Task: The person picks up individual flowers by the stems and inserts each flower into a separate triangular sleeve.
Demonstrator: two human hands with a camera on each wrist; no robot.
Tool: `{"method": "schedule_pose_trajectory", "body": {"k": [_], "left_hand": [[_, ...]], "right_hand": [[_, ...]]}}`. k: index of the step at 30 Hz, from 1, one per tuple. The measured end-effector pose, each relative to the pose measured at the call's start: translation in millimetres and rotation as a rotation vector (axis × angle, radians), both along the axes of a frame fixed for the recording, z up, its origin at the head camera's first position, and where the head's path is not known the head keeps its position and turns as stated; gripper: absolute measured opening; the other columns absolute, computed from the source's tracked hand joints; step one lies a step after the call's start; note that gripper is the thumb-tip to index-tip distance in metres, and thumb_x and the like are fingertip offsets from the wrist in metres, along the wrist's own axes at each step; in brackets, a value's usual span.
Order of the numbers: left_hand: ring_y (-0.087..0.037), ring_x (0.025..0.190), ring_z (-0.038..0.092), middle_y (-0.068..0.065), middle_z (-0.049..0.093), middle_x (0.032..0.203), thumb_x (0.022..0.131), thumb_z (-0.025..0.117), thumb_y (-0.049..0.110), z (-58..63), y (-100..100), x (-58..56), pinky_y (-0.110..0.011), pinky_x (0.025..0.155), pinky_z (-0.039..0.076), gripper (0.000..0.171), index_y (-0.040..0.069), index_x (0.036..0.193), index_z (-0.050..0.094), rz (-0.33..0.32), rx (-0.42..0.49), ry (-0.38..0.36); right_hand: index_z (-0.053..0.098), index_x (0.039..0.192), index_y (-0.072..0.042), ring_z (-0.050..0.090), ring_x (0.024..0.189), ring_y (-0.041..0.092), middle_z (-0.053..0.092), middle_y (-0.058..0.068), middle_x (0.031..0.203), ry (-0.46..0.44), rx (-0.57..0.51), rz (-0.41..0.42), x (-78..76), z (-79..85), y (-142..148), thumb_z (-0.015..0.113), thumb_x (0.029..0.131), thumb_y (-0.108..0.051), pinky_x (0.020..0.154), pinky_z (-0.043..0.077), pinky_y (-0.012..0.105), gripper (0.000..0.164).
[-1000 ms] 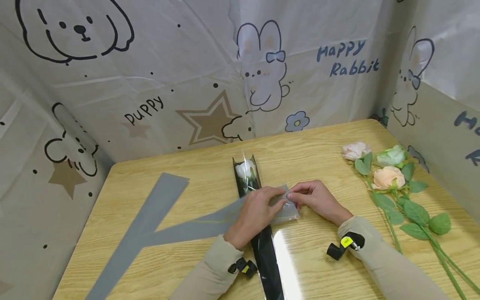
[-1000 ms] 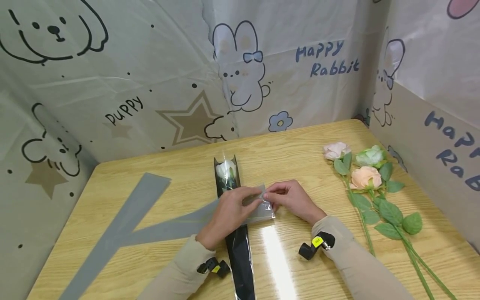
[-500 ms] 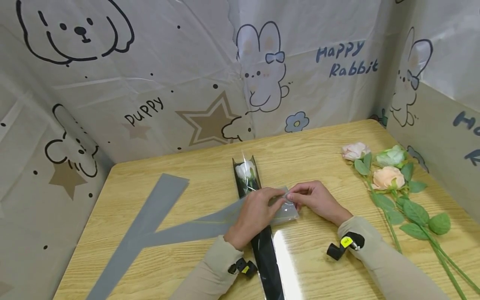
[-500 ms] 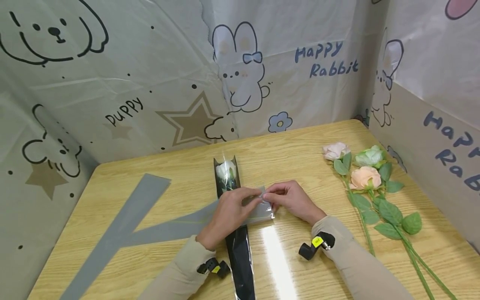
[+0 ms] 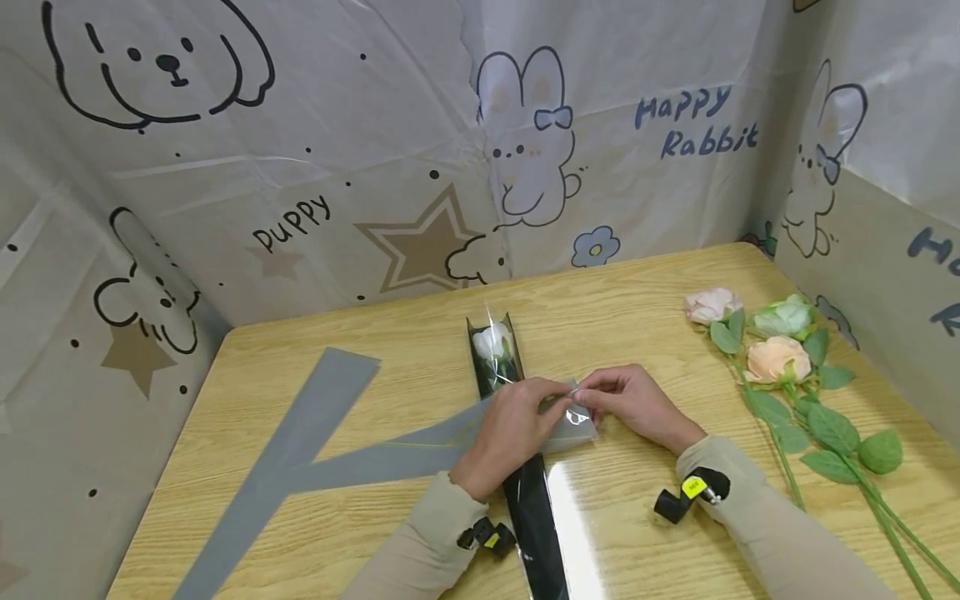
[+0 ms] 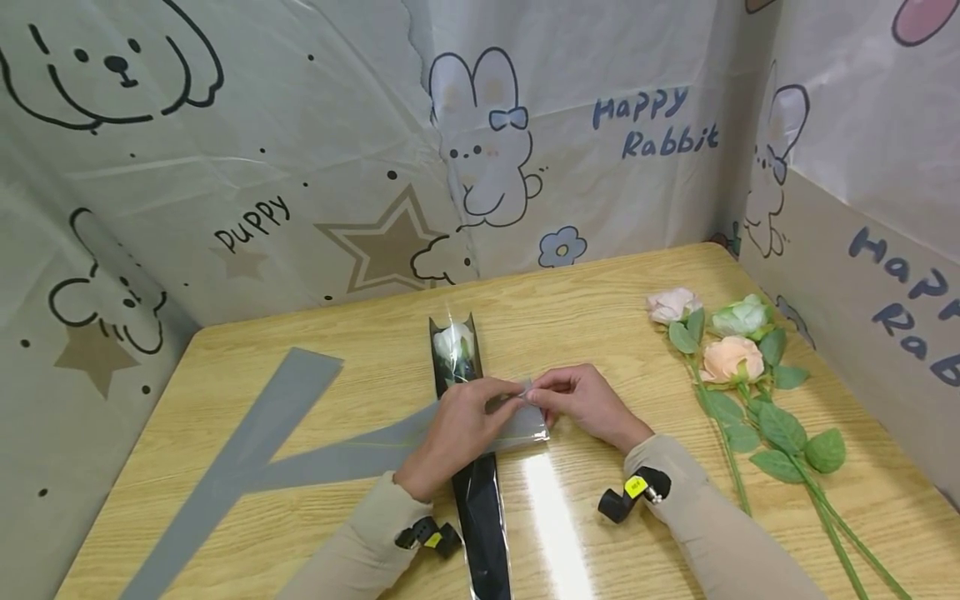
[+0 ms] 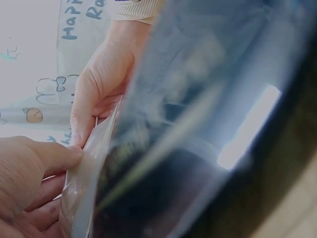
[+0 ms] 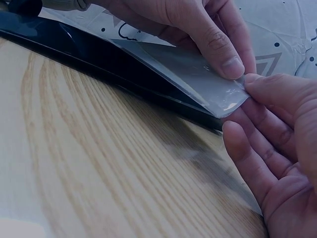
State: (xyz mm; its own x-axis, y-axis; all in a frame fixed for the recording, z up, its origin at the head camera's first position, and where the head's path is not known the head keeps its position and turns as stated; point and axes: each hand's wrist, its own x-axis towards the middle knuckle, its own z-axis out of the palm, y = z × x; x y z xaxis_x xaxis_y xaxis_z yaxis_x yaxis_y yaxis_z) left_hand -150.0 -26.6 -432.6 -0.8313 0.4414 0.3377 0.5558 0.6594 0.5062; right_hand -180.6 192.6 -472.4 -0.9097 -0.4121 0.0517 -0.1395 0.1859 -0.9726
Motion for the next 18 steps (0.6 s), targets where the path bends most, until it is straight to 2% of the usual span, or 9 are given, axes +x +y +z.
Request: {"method": "schedule_pose_trajectory", "body": {"k": [8, 18], "left_hand": [[-0.015, 0.097, 0.078, -0.003, 0.082, 0.109, 0.1, 0.07, 0.026, 0.9, 1.0, -0.2, -0.028, 0.082, 0.063, 0.021, 0.013, 0.113, 0.081, -0.002, 0.019, 0.006], [-0.016, 0.098, 0.078, -0.004, 0.082, 0.109, 0.1, 0.07, 0.025, 1.5, 0.1, 0.2, -0.029, 0.083, 0.063, 0.021, 0.013, 0.114, 0.081, 0.007, 0.032, 0.02]], "right_hand": [[0.076, 0.103, 0.003, 0.064, 0.066, 0.005, 0.076, -0.01, 0.084, 0.01, 0.04, -0.014, -1.0, 0.3, 0.1, 0.071, 0.098, -0.018, 0.061, 0.056, 0.024, 0.022], [0.078, 0.103, -0.002, 0.065, 0.066, 0.006, 0.076, -0.011, 0.085, 0.015, 0.039, -0.033, -1.1, -2.2, 1.2, 0.072, 0.098, -0.02, 0.062, 0.057, 0.025, 0.02]]}}
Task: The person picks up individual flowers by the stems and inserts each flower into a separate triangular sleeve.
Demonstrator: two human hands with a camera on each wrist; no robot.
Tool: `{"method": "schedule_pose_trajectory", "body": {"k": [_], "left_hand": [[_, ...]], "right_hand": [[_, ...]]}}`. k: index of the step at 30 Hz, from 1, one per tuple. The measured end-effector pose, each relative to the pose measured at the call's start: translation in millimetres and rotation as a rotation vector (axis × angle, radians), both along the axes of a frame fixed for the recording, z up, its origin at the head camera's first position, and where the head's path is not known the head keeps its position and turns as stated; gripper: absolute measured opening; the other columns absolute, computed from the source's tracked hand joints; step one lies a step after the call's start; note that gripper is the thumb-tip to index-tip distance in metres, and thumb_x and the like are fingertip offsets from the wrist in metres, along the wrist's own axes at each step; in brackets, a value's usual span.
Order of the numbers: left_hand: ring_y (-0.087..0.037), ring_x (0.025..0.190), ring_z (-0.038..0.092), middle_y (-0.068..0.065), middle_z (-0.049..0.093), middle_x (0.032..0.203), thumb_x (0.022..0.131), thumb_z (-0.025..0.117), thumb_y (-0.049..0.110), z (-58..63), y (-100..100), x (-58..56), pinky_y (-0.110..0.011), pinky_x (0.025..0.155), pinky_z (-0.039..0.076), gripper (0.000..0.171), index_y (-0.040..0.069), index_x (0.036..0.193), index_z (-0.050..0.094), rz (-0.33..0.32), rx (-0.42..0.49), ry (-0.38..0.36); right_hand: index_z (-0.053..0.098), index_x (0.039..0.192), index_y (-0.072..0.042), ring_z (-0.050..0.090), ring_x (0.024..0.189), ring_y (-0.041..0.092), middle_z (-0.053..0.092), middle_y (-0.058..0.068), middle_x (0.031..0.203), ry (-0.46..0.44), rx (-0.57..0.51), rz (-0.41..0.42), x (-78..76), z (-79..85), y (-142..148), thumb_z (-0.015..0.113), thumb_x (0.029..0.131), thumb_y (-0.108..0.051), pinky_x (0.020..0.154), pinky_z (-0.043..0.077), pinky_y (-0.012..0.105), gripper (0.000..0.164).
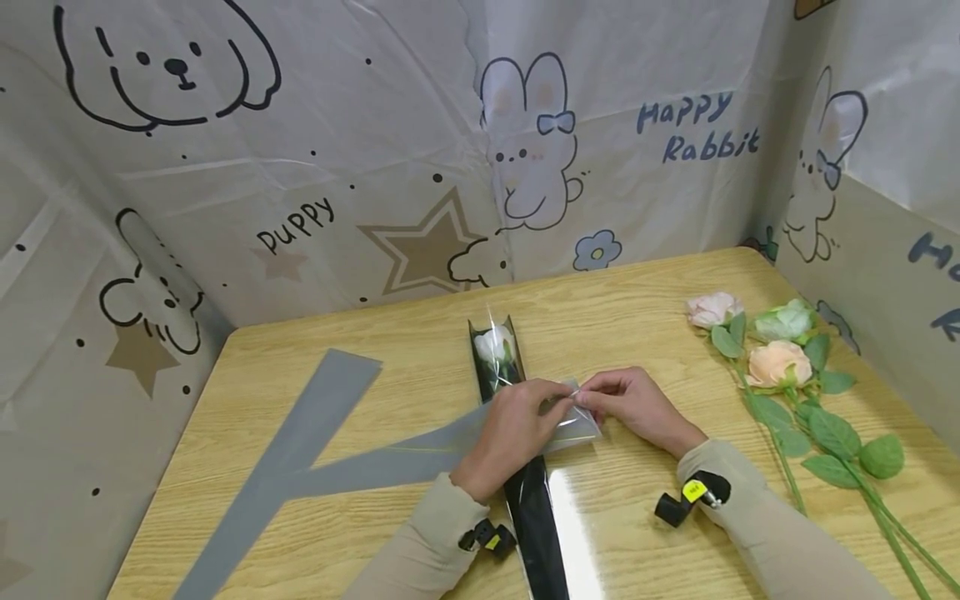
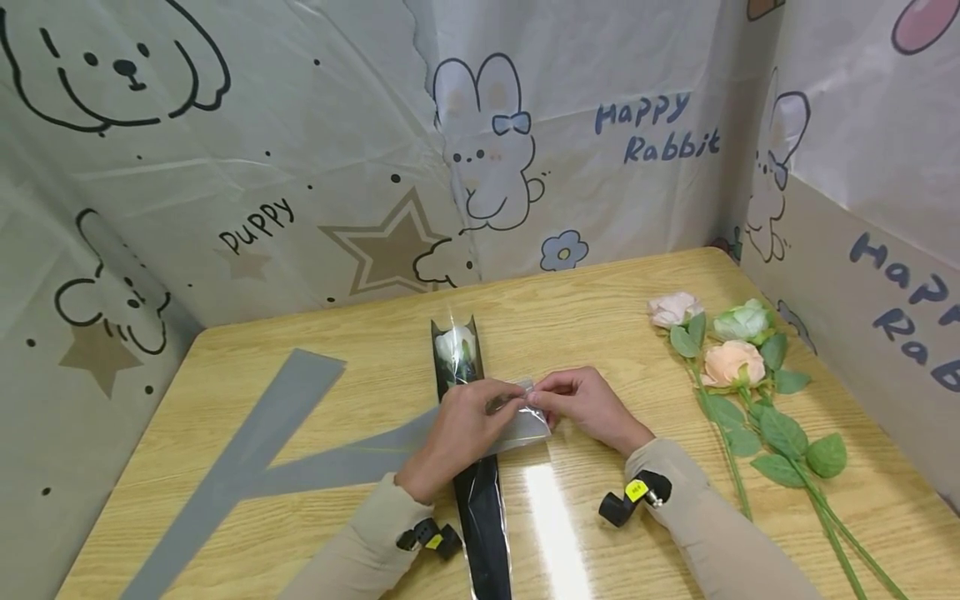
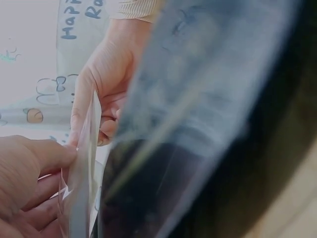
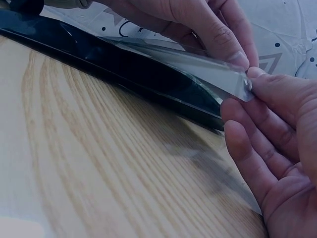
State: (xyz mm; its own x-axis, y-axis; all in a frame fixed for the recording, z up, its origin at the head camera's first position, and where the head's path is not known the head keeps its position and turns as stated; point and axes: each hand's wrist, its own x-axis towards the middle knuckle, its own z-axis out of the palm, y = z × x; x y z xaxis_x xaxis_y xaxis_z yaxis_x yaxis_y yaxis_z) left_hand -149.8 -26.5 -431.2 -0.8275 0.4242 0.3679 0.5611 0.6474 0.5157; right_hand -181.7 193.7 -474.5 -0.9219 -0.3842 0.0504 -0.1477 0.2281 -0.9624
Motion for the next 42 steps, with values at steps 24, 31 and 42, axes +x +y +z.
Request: {"method": "schedule_pose_trajectory", "body": {"k": [24, 31, 42], "left_hand": [[-0.02, 0.1, 0.079, -0.008, 0.082, 0.104, 0.097, 0.073, 0.018, 3.7, -3.3, -3.4, -0.033, 0.084, 0.064, 0.016, 0.008, 0.107, 0.08, 0.004, 0.127, 0.158], [-0.019, 0.1, 0.079, -0.007, 0.082, 0.106, 0.098, 0.072, 0.019, 5.8, -3.3, -2.8, -0.032, 0.085, 0.064, 0.017, 0.009, 0.109, 0.08, -0.007, 0.133, 0.147], [-0.02, 0.103, 0.078, -0.008, 0.081, 0.108, 0.098, 0.072, 0.019, 8.4, -1.6, -1.0, -0.033, 0.087, 0.064, 0.016, 0.009, 0.108, 0.08, -0.011, 0.143, 0.13]], "right_hand": [[0.07, 0.113, 0.012, 0.069, 0.075, 0.006, 0.075, -0.011, 0.093, -0.025, -0.098, 0.053, -0.7, -2.8, 2.0, 0.059, 0.106, -0.016, 0.066, 0.062, 0.028, 0.031], [0.067, 0.118, 0.013, 0.072, 0.087, 0.005, 0.076, -0.014, 0.099, -0.048, -0.093, 0.057, -1.1, 0.1, 2.1, 0.057, 0.107, -0.017, 0.072, 0.063, 0.025, 0.034], [0.065, 0.126, 0.01, 0.073, 0.093, 0.005, 0.076, -0.014, 0.105, -0.072, -0.097, 0.041, -2.2, -0.8, 2.2, 0.058, 0.105, -0.014, 0.075, 0.063, 0.025, 0.032]]}}
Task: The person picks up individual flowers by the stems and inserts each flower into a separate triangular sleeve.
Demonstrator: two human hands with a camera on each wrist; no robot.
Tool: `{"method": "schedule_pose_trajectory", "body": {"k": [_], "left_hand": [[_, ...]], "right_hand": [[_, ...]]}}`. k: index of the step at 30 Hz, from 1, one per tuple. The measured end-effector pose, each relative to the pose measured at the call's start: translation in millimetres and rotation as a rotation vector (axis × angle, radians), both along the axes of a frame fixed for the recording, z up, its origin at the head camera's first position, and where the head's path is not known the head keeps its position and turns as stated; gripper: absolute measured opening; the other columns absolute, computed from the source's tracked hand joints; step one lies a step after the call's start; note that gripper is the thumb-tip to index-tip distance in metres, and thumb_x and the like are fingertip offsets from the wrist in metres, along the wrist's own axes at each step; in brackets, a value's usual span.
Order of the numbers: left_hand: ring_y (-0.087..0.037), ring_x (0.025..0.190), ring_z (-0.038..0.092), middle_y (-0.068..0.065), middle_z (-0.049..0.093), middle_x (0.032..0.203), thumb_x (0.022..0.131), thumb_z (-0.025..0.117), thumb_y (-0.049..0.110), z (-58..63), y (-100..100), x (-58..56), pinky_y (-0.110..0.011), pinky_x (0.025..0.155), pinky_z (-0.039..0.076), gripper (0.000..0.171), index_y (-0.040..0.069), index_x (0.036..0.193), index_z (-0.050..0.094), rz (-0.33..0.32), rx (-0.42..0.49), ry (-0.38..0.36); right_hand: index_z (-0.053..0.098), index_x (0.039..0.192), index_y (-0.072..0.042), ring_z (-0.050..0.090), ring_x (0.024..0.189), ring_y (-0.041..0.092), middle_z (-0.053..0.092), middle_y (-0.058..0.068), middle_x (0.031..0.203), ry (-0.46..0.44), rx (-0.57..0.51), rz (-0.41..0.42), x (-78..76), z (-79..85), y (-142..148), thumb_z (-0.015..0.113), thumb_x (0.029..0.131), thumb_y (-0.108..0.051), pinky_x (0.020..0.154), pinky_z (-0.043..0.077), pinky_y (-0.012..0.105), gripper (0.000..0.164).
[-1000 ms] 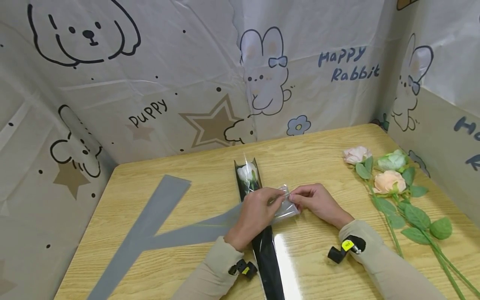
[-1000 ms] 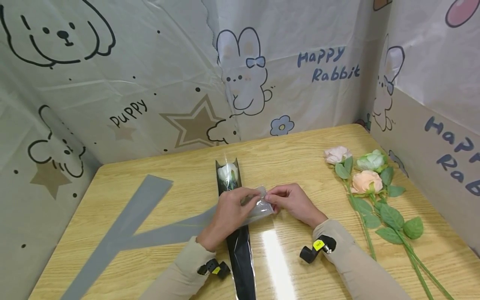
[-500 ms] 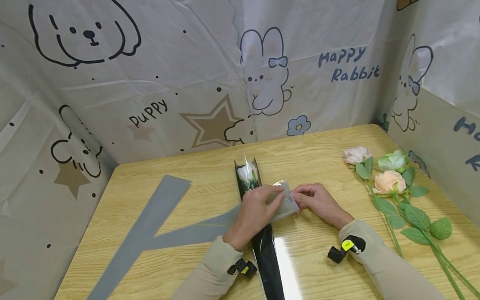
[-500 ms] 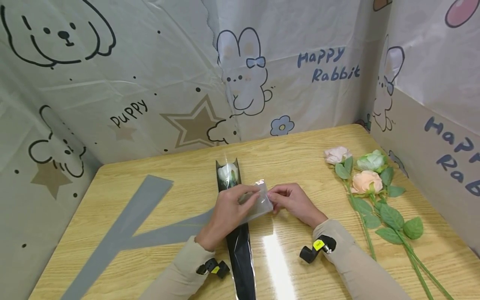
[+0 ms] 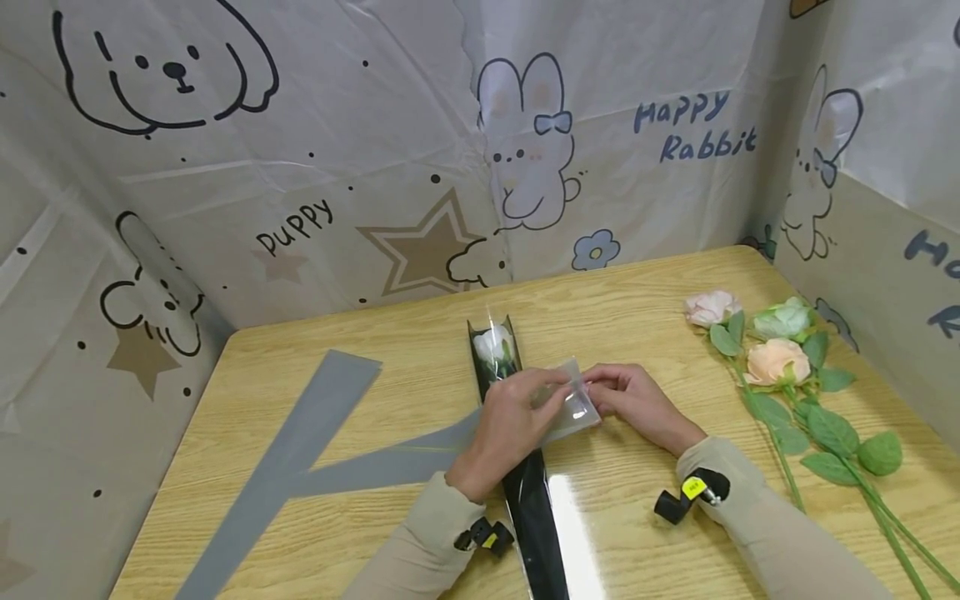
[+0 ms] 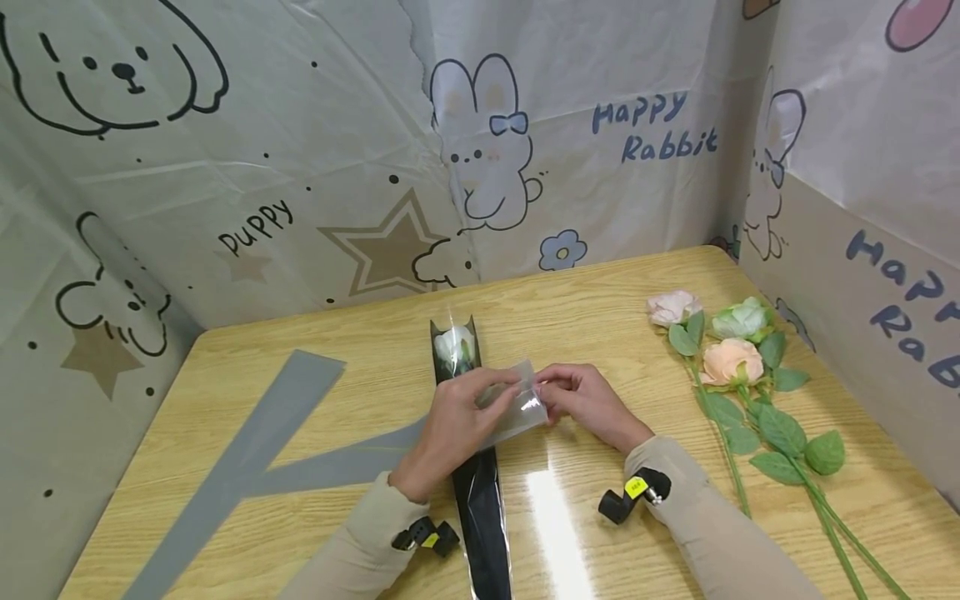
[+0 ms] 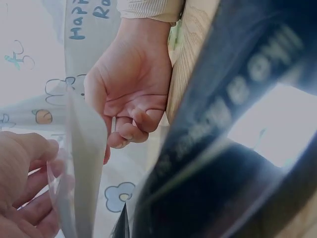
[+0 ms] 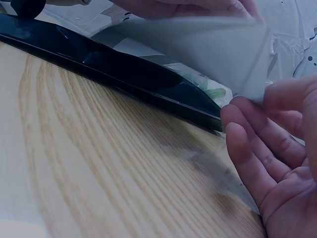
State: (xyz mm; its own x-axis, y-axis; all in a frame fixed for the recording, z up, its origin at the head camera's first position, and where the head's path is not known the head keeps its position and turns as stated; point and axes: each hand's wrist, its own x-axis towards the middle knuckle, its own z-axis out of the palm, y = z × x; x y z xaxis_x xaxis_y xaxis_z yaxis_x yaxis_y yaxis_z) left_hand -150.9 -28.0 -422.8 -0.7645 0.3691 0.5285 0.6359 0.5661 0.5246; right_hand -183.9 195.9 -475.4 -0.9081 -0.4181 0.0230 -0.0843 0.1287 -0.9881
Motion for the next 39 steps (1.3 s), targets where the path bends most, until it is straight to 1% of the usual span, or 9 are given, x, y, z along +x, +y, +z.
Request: {"method": "schedule_pose_trajectory", "body": {"k": [9, 11, 15, 16, 19, 22, 27, 33, 39], "left_hand": [[-0.019, 0.103, 0.078, -0.007, 0.081, 0.108, 0.099, 0.071, 0.02, -1.5, -0.9, -1.8, -0.033, 0.087, 0.064, 0.017, 0.009, 0.109, 0.079, 0.019, -0.007, 0.029], [-0.011, 0.083, 0.076, -0.006, 0.081, 0.109, 0.099, 0.071, 0.021, -1.1, -1.3, -1.8, -0.027, 0.081, 0.063, 0.019, 0.009, 0.112, 0.079, 0.015, -0.01, 0.024], [-0.004, 0.07, 0.066, -0.005, 0.081, 0.113, 0.1, 0.07, 0.021, -0.8, -2.5, -1.2, -0.022, 0.072, 0.057, 0.021, 0.01, 0.117, 0.077, -0.01, -0.037, 0.013], [-0.004, 0.071, 0.066, -0.005, 0.08, 0.114, 0.1, 0.07, 0.021, -1.1, -2.9, -1.1, -0.021, 0.073, 0.057, 0.022, 0.01, 0.118, 0.076, -0.019, -0.045, 0.011], [-0.014, 0.094, 0.078, -0.006, 0.08, 0.116, 0.099, 0.072, 0.021, -1.7, -4.0, -0.5, -0.026, 0.081, 0.063, 0.024, 0.01, 0.12, 0.075, -0.043, -0.064, -0.005], [-0.018, 0.108, 0.077, -0.006, 0.079, 0.119, 0.097, 0.074, 0.024, -2.1, -4.4, 0.5, -0.03, 0.091, 0.063, 0.028, 0.01, 0.122, 0.074, -0.054, -0.101, -0.052], [-0.019, 0.118, 0.073, -0.005, 0.077, 0.125, 0.093, 0.078, 0.034, -2.5, -3.5, 1.9, -0.033, 0.099, 0.061, 0.041, 0.011, 0.127, 0.073, -0.04, -0.169, -0.134], [-0.021, 0.114, 0.075, -0.007, 0.077, 0.125, 0.091, 0.081, 0.028, -3.0, -3.4, 1.9, -0.034, 0.093, 0.063, 0.041, 0.01, 0.127, 0.073, -0.03, -0.181, -0.163], [-0.019, 0.113, 0.075, -0.005, 0.078, 0.123, 0.094, 0.078, 0.02, -4.7, -3.6, 0.8, -0.033, 0.095, 0.062, 0.032, 0.013, 0.125, 0.075, -0.027, -0.195, -0.128]], "right_hand": [[0.069, 0.121, 0.004, 0.063, 0.061, 0.008, 0.074, -0.007, 0.089, 0.001, 0.018, -0.008, 0.1, -0.3, 0.6, 0.06, 0.103, -0.01, 0.058, 0.059, 0.028, 0.024], [0.068, 0.121, 0.005, 0.063, 0.061, 0.008, 0.074, -0.006, 0.088, -0.004, 0.011, -0.004, -0.1, -0.1, 0.8, 0.06, 0.103, -0.01, 0.058, 0.06, 0.029, 0.025], [0.067, 0.121, 0.007, 0.064, 0.062, 0.008, 0.074, -0.006, 0.09, -0.01, 0.003, -0.007, -0.6, -1.1, 0.6, 0.061, 0.103, -0.01, 0.058, 0.061, 0.029, 0.026], [0.067, 0.12, 0.008, 0.064, 0.063, 0.008, 0.074, -0.006, 0.09, -0.009, 0.005, -0.009, -0.6, -1.4, 0.5, 0.061, 0.102, -0.01, 0.058, 0.06, 0.029, 0.026], [0.067, 0.119, 0.009, 0.065, 0.065, 0.006, 0.075, -0.009, 0.09, 0.005, 0.012, -0.012, -0.4, -1.0, -0.2, 0.062, 0.102, -0.011, 0.058, 0.06, 0.027, 0.027], [0.068, 0.118, 0.01, 0.065, 0.068, 0.004, 0.075, -0.012, 0.089, 0.02, 0.027, -0.019, -0.1, 0.1, -0.7, 0.062, 0.102, -0.011, 0.059, 0.058, 0.025, 0.027], [0.069, 0.119, 0.008, 0.067, 0.074, 0.003, 0.076, -0.015, 0.09, 0.031, 0.048, -0.031, 0.2, 0.9, -0.7, 0.063, 0.103, -0.012, 0.064, 0.059, 0.023, 0.027], [0.068, 0.118, 0.009, 0.066, 0.07, 0.004, 0.076, -0.012, 0.088, 0.009, 0.03, -0.028, 1.1, 1.2, -1.2, 0.065, 0.102, -0.014, 0.061, 0.059, 0.024, 0.028], [0.068, 0.116, 0.009, 0.062, 0.063, 0.005, 0.074, -0.008, 0.086, -0.013, 0.019, -0.027, 2.4, 2.8, -1.8, 0.066, 0.101, -0.015, 0.057, 0.058, 0.026, 0.029]]}}
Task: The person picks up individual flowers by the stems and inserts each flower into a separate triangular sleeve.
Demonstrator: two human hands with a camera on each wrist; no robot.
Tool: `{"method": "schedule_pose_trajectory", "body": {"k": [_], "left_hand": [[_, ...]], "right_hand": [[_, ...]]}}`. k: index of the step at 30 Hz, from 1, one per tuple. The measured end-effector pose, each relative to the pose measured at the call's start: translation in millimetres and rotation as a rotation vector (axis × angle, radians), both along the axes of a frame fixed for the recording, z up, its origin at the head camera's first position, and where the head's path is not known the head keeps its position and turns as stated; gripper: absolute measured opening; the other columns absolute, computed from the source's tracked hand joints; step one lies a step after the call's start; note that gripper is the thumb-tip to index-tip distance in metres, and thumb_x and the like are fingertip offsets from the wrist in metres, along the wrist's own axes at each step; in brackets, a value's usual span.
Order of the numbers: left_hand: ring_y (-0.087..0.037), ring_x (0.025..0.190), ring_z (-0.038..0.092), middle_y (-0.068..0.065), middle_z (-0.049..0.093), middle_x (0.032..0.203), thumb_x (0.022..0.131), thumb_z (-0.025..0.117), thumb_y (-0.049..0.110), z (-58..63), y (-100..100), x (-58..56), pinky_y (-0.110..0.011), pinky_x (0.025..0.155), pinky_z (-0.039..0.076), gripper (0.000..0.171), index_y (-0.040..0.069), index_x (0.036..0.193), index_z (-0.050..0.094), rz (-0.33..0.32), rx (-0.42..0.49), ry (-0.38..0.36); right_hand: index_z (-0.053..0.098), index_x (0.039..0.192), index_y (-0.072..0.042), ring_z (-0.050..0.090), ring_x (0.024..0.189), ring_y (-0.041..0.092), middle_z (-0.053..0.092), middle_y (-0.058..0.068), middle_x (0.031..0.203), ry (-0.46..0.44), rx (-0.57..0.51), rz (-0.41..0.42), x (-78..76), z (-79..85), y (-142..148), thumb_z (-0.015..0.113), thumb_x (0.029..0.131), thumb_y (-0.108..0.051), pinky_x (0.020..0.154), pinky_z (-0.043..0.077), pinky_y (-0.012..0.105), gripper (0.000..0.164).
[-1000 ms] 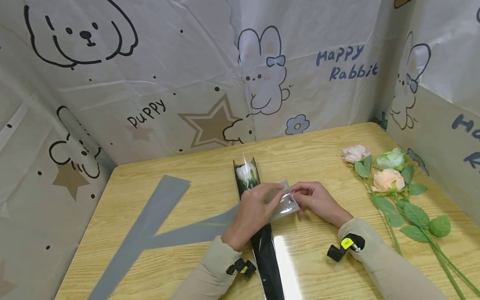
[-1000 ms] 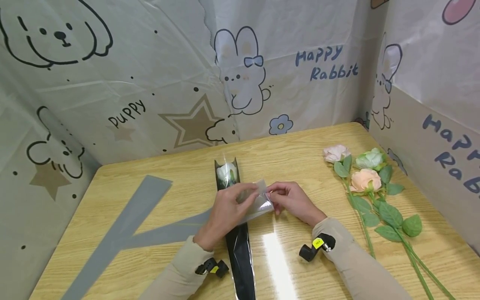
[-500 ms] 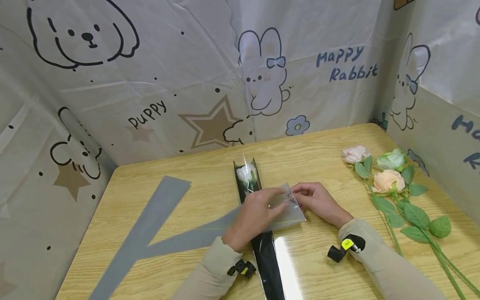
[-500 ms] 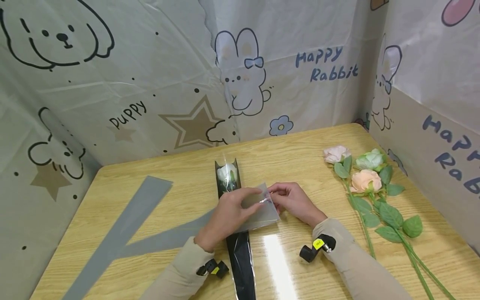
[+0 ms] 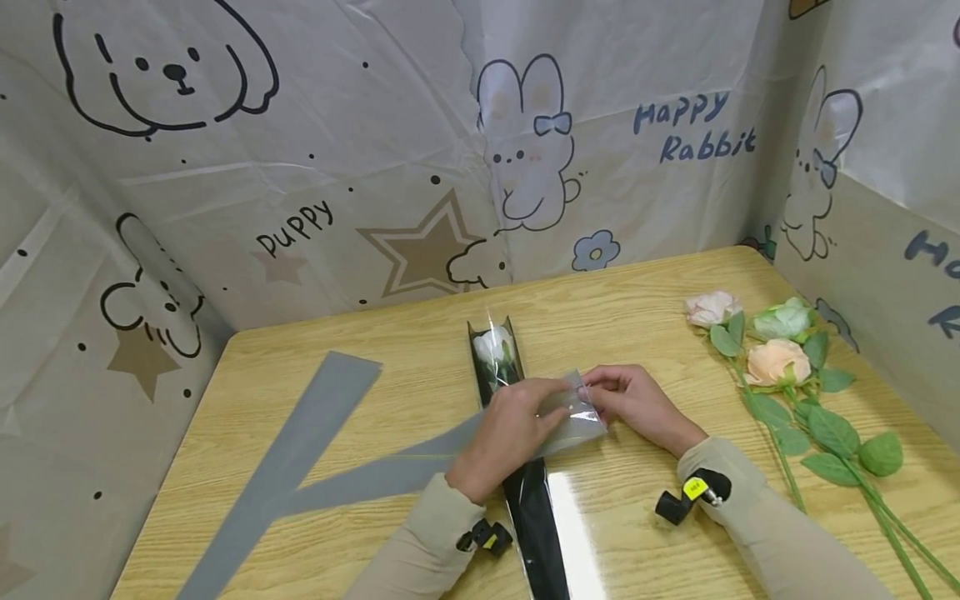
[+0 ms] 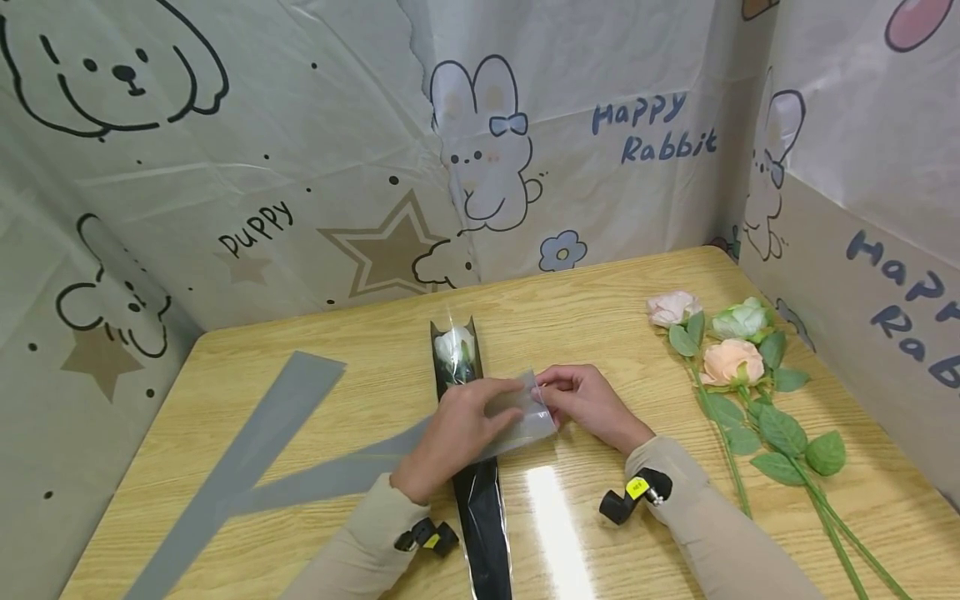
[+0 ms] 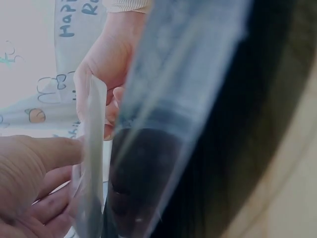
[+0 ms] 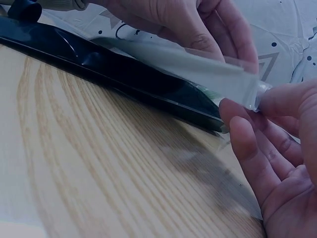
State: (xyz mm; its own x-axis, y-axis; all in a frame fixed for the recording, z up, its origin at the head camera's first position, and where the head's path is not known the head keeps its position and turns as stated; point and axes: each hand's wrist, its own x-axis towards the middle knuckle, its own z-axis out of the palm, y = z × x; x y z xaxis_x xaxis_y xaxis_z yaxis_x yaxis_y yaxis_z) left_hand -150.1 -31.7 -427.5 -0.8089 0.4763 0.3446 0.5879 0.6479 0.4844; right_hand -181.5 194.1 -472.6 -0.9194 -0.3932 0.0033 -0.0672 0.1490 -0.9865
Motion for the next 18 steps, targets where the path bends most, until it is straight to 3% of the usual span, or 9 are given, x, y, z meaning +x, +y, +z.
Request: {"method": "schedule_pose_trajectory", "body": {"k": [9, 18], "left_hand": [[-0.02, 0.112, 0.076, -0.006, 0.078, 0.122, 0.096, 0.075, 0.015, 0.1, -1.2, -0.5, -0.034, 0.093, 0.063, 0.029, 0.011, 0.124, 0.076, -0.005, 0.048, 0.037], [-0.019, 0.107, 0.077, -0.007, 0.08, 0.116, 0.095, 0.075, 0.011, 3.6, -2.2, -0.9, -0.032, 0.089, 0.064, 0.025, 0.009, 0.12, 0.076, -0.017, 0.09, 0.143]], "right_hand": [[0.069, 0.117, 0.007, 0.063, 0.061, 0.007, 0.076, -0.007, 0.087, 0.001, 0.005, -0.005, -0.3, -1.0, 0.4, 0.065, 0.102, -0.015, 0.056, 0.059, 0.028, 0.027], [0.067, 0.118, 0.01, 0.063, 0.055, 0.009, 0.075, -0.009, 0.087, 0.002, -0.009, 0.004, -1.3, -1.6, 0.7, 0.062, 0.104, -0.015, 0.056, 0.059, 0.03, 0.03]]}}
